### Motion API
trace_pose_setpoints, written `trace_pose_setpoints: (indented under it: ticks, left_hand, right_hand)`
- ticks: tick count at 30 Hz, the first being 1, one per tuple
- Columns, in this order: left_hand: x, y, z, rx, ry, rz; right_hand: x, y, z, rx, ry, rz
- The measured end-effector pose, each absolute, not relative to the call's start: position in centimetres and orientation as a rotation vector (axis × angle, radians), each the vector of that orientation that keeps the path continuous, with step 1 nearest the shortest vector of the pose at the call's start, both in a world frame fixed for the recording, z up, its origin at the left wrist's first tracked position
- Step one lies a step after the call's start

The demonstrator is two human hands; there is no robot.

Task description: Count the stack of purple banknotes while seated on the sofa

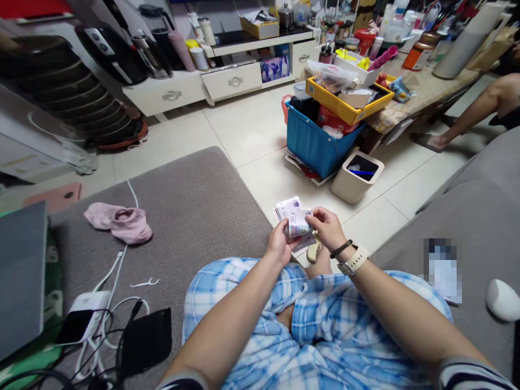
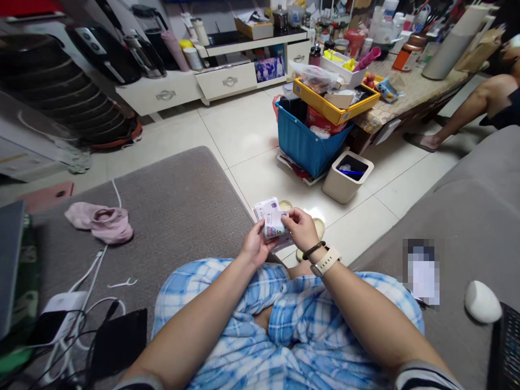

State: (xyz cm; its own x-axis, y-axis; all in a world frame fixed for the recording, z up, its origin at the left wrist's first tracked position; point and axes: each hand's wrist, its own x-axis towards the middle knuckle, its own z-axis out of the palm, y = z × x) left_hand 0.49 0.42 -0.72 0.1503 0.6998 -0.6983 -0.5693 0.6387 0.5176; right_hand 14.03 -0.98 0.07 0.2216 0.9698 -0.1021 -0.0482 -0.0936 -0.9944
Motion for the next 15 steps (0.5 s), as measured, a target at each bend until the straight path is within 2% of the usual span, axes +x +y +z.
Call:
trace_pose_setpoints:
  ticks: [15]
  left_hand:
    - [0.8,0.43,-1.15,0.151,0.996,0.946]
  right_hand:
    - [13.87,-1.2,1.02,-1.311,-0.907,1.294]
